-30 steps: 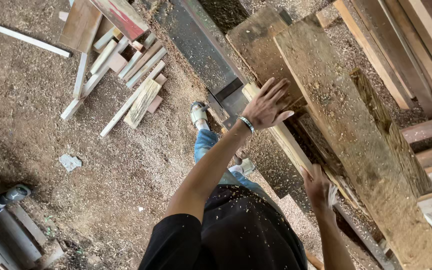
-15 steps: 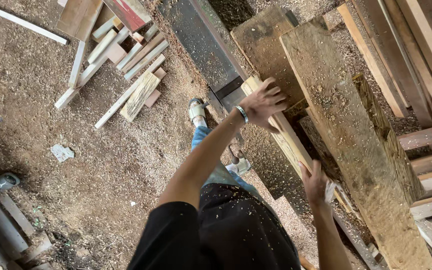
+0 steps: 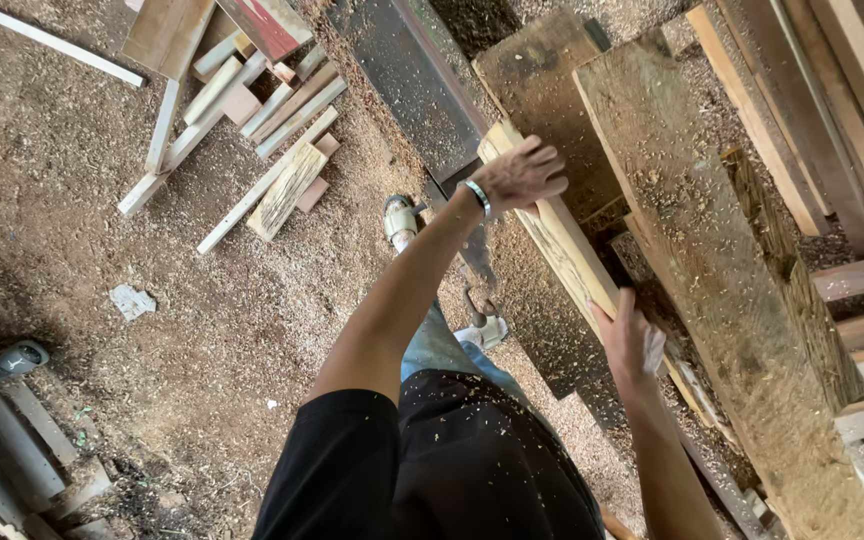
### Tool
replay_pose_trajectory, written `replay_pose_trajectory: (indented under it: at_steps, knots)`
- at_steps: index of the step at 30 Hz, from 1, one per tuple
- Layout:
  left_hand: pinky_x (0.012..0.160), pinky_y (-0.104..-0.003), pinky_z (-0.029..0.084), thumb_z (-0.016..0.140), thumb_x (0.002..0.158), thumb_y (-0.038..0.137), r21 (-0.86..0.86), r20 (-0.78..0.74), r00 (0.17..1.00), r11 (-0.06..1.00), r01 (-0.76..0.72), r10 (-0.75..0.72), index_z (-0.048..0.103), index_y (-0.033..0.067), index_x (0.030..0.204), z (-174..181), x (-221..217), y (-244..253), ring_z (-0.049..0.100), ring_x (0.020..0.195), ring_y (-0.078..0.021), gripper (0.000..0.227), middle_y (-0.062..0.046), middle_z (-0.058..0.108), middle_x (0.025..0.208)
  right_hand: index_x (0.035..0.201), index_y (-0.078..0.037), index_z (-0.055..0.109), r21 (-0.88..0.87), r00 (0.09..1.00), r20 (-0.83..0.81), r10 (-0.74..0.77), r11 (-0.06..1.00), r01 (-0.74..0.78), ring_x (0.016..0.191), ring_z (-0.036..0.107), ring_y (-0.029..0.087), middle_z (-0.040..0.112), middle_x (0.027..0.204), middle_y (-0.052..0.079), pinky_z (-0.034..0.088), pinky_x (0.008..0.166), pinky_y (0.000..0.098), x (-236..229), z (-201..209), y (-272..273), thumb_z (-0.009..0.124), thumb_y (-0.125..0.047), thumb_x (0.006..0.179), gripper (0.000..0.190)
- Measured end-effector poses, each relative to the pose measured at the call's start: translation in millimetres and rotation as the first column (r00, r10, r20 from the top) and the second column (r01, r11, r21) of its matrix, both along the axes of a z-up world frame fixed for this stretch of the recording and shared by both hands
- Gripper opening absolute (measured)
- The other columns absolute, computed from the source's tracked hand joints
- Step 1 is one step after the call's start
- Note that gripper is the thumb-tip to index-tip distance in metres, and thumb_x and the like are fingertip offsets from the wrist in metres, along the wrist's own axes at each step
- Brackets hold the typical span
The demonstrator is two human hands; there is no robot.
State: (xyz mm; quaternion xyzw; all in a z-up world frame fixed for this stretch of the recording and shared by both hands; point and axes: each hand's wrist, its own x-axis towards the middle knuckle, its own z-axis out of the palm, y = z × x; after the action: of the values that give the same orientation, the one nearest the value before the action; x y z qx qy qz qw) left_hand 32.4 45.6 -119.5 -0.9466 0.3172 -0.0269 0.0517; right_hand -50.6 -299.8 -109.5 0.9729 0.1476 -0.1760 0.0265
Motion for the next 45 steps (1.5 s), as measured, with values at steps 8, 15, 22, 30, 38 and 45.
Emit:
replay_pose_trajectory:
  at_steps: [8, 15, 22, 30, 38, 45]
  knots:
    - [0.127, -0.047, 0.032, 0.051, 0.104, 0.057, 0.12, -0.378, 0.92, 0.991, -0.056, 0.098, 0.048, 0.0147, 0.147, 8.6, 5.4, 10.9, 0.044, 0.142, -0.0294, 0.061, -0.011, 0.053, 0.147, 0.133, -0.01, 0.049, 0.008, 1.0, -0.019, -0.017, 1.0, 0.017, 0.04, 0.047, 0.013, 0.064, 0.065, 0.01, 0.032, 0.032, 0.0256, 4.3, 6.7, 15.0, 0.063, -0.055, 0.093, 0.062]
    - [0.104, -0.048, 0.039, 0.061, 0.068, 0.069, -0.001, 0.146, 0.989, 0.999, -0.033, 0.033, 0.057, 0.0246, 0.123, -4.1, 19.4, 40.4, 0.051, 0.119, -0.0259, 0.07, -0.007, 0.055, 0.123, 0.128, -0.009, 0.051, 0.036, 0.998, -0.04, 0.045, 0.998, -0.044, 0.036, 0.036, 0.011, 0.053, 0.052, 0.002, 0.025, 0.031, 0.0248, 21.6, -2.7, 37.7, 0.064, -0.053, 0.095, 0.056]
    - [0.107, -0.041, 0.041, 0.074, 0.086, 0.051, 0.06, -0.037, 0.997, 0.996, -0.07, 0.072, 0.059, 0.0232, 0.118, 1.9, 17.9, 61.6, 0.05, 0.105, -0.0223, 0.045, -0.002, 0.052, 0.103, 0.122, -0.009, 0.051, 0.144, 0.991, 0.081, 0.104, 0.983, -0.115, 0.034, 0.037, 0.008, 0.053, 0.052, 0.0, 0.025, 0.031, 0.0239, 21.4, -2.2, 50.9, 0.071, -0.045, 0.091, 0.051]
    - [0.103, -0.042, 0.042, 0.074, 0.078, 0.052, -0.016, 0.047, 0.996, 0.997, -0.079, 0.08, 0.058, 0.0239, 0.109, -5.8, 21.4, 68.1, 0.05, 0.104, -0.0221, 0.044, -0.004, 0.051, 0.103, 0.118, -0.007, 0.051, 0.118, 0.992, 0.031, 0.119, 0.985, -0.122, 0.034, 0.037, 0.009, 0.052, 0.05, 0.0, 0.024, 0.03, 0.0227, 24.3, 1.0, 58.0, 0.068, -0.042, 0.097, 0.044]
    - [0.099, -0.042, 0.042, 0.073, 0.079, 0.06, 0.043, -0.027, 0.994, 0.994, -0.103, 0.104, 0.057, 0.0222, 0.11, 21.1, 18.2, 77.3, 0.049, 0.099, -0.0235, 0.052, -0.004, 0.049, 0.097, 0.117, -0.005, 0.051, 0.142, 0.985, 0.081, 0.154, 0.976, -0.164, 0.034, 0.037, 0.008, 0.051, 0.05, 0.0, 0.025, 0.029, 0.0215, 27.3, 3.2, 71.5, 0.07, -0.041, 0.097, 0.045]
    - [0.099, -0.041, 0.043, 0.073, 0.082, 0.057, 0.082, -0.034, 0.992, 0.99, -0.116, 0.119, 0.056, 0.0231, 0.107, 24.5, 18.8, 89.8, 0.049, 0.1, -0.0228, 0.045, -0.003, 0.049, 0.099, 0.115, -0.005, 0.051, 0.142, 0.98, 0.107, 0.168, 0.973, -0.182, 0.034, 0.038, 0.008, 0.052, 0.052, 0.001, 0.027, 0.028, 0.0218, 31.3, -0.8, 82.8, 0.07, -0.041, 0.097, 0.045]
